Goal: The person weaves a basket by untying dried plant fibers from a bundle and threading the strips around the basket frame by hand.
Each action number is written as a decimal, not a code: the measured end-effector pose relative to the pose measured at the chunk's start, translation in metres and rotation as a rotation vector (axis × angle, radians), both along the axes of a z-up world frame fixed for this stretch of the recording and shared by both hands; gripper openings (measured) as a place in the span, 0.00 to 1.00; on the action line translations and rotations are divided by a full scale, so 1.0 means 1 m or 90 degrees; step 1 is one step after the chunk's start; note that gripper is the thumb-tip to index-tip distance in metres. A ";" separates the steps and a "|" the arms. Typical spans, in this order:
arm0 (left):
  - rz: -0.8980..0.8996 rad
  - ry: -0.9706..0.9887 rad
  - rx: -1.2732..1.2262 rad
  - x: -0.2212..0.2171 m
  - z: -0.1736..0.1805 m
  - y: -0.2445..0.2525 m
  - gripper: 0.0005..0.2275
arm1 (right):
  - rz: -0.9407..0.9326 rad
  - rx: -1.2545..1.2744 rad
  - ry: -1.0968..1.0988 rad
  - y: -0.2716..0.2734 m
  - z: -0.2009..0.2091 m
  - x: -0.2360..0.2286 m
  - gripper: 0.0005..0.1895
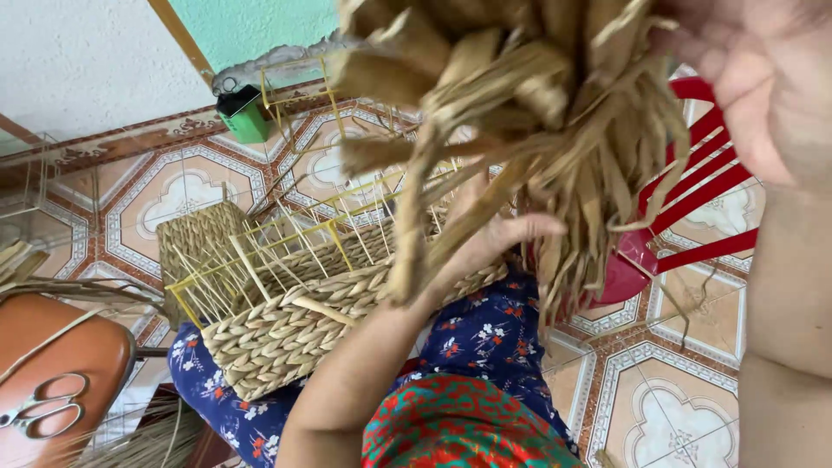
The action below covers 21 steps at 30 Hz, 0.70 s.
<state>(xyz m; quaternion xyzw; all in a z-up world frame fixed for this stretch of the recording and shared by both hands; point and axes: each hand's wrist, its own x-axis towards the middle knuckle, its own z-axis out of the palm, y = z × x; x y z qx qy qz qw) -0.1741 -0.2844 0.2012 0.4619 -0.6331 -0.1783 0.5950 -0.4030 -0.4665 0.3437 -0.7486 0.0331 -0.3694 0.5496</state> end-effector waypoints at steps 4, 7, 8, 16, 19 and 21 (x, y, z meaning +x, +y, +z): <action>-0.189 0.414 0.187 0.012 -0.094 -0.032 0.43 | -0.164 -0.171 0.202 0.097 0.022 0.050 0.21; -0.095 0.651 0.122 0.017 -0.110 -0.038 0.38 | -0.081 -0.110 0.184 0.084 0.018 0.060 0.28; -0.091 0.650 0.122 0.016 -0.107 -0.034 0.38 | -0.077 -0.109 0.182 0.079 0.013 0.065 0.28; -0.269 0.900 0.080 0.024 -0.094 -0.010 0.38 | -0.122 -0.123 0.299 0.052 -0.076 0.031 0.71; -0.328 0.947 0.096 0.016 -0.095 -0.016 0.38 | -0.125 0.060 0.416 0.056 -0.140 -0.001 0.86; -0.241 0.885 0.105 0.002 -0.085 -0.023 0.38 | -0.107 0.091 0.402 0.057 -0.191 -0.023 0.87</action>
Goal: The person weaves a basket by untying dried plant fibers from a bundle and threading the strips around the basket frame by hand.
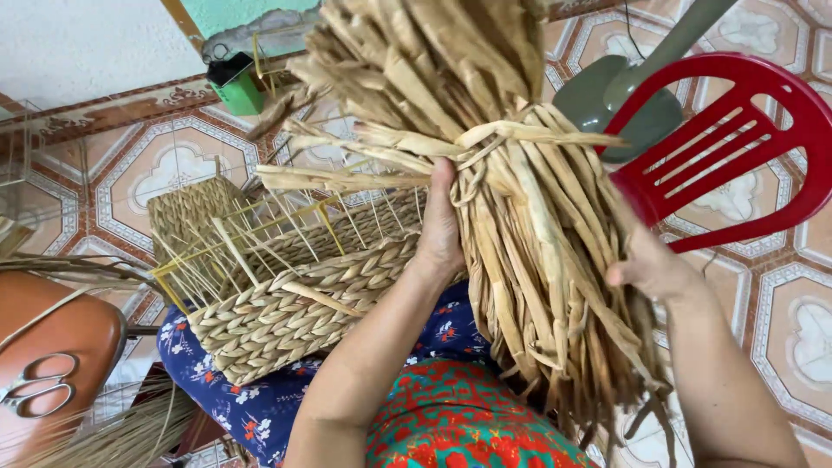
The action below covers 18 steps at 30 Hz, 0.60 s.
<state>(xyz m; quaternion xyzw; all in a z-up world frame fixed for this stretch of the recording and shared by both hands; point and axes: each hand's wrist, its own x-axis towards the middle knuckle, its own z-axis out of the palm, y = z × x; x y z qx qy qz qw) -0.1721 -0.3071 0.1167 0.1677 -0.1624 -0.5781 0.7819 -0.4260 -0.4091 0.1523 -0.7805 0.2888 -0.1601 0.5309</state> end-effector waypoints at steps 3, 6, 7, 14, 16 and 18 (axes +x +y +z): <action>0.072 -0.109 0.053 -0.023 -0.002 -0.012 0.39 | -0.020 0.075 -0.016 0.002 -0.091 -0.039 0.86; 0.081 -0.163 0.071 -0.040 0.005 -0.021 0.40 | -0.075 0.161 -0.039 0.009 -0.124 -0.049 0.76; 0.077 -0.180 0.079 -0.045 0.011 -0.024 0.40 | -0.101 0.204 -0.060 0.012 -0.124 -0.047 0.69; 0.093 -0.634 0.173 -0.042 -0.010 -0.028 0.40 | -0.317 0.283 -0.128 0.016 -0.143 -0.078 0.62; 0.167 -0.922 0.264 -0.031 0.009 -0.015 0.30 | -0.330 0.326 -0.175 0.016 -0.150 -0.085 0.61; 0.313 -0.945 0.223 -0.026 0.030 0.000 0.22 | -0.304 0.317 -0.199 0.014 -0.151 -0.087 0.60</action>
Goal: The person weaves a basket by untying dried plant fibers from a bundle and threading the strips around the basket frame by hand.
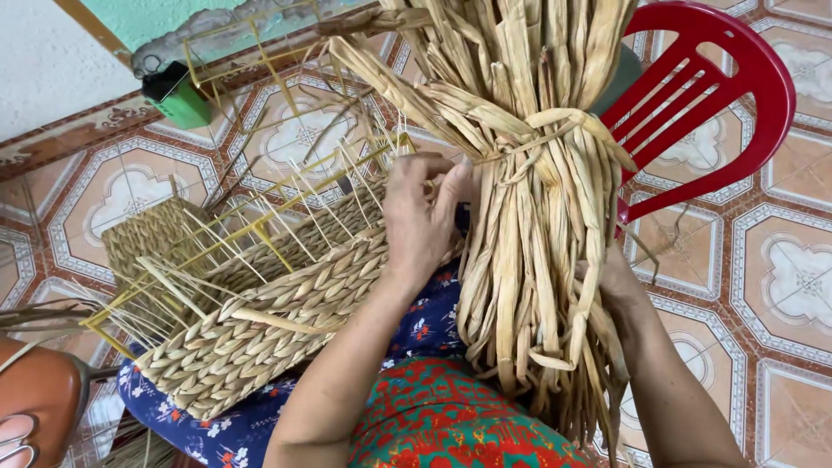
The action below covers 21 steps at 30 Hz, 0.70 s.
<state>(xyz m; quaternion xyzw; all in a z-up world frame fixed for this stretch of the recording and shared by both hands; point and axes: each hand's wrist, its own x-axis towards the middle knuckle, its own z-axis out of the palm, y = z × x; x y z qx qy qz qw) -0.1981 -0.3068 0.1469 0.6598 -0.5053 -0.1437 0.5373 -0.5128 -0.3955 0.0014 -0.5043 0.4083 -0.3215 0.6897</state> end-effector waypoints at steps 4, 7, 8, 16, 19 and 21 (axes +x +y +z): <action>0.005 -0.082 -0.063 0.015 0.001 -0.009 0.06 | 0.039 -0.037 -0.010 -0.009 -0.001 -0.002 0.59; -0.042 -0.037 -0.080 0.011 0.048 -0.015 0.11 | 0.043 -0.072 0.123 -0.014 -0.003 0.003 0.60; -0.039 -0.037 -0.082 0.009 0.049 -0.019 0.11 | 0.045 -0.074 0.124 -0.014 -0.005 0.007 0.60; -0.109 0.147 -0.030 0.031 0.015 -0.030 0.06 | 0.074 0.037 0.091 -0.007 -0.036 0.036 0.61; -0.162 0.248 -0.210 0.049 0.007 -0.027 0.05 | 0.113 0.066 0.043 -0.016 -0.053 0.035 0.65; -0.116 0.283 -0.231 0.066 0.026 -0.017 0.05 | 0.147 0.049 0.050 -0.023 -0.056 0.034 0.64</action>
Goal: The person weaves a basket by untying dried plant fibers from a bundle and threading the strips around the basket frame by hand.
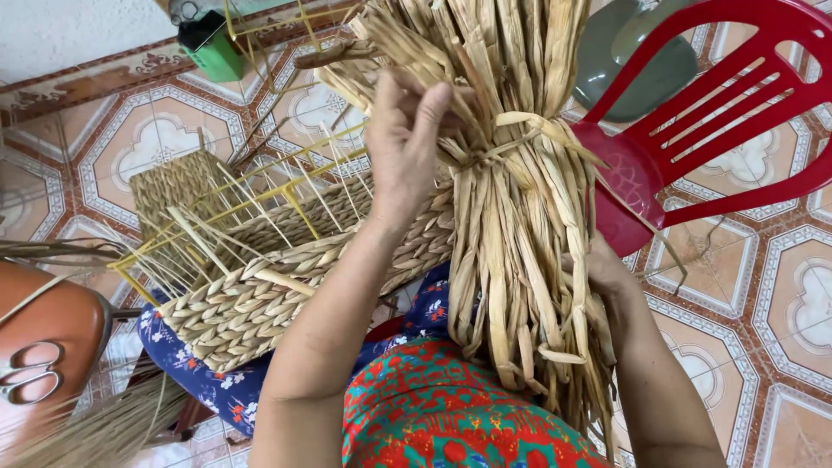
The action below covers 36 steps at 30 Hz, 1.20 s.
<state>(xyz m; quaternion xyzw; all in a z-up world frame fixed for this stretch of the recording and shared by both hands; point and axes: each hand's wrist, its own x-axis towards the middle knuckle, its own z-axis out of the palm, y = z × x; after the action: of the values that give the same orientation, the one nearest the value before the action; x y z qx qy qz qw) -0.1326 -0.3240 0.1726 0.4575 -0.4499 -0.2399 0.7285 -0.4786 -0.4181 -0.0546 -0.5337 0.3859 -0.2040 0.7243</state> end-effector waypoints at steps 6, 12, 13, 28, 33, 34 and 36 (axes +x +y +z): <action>0.086 0.062 -0.128 0.035 0.035 0.043 0.09 | 0.119 -0.090 0.061 -0.022 -0.008 -0.004 0.66; 0.055 0.150 -0.128 0.041 0.025 0.074 0.08 | -0.077 -0.193 -0.357 0.008 0.142 0.058 0.71; 0.033 0.202 -0.102 0.038 0.022 0.077 0.08 | -0.107 -0.163 -0.423 0.008 0.151 0.064 0.71; 0.007 -0.131 0.330 -0.017 0.011 0.065 0.31 | 0.003 -0.704 0.122 0.045 0.152 0.122 0.65; 0.139 -0.168 0.243 -0.023 -0.010 0.025 0.15 | -0.022 -0.733 0.154 0.061 0.166 0.129 0.65; 0.137 -0.113 0.217 -0.021 -0.016 0.018 0.10 | -0.028 -0.733 0.167 0.061 0.167 0.130 0.65; 0.174 -0.035 0.184 -0.006 -0.011 0.022 0.09 | -0.027 -0.728 0.163 0.061 0.167 0.130 0.64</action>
<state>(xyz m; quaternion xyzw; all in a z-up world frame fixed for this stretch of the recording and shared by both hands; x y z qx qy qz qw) -0.1382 -0.3016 0.1619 0.6205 -0.3640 -0.1886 0.6685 -0.3486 -0.3571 0.1119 -0.8522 0.3097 -0.3285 0.2643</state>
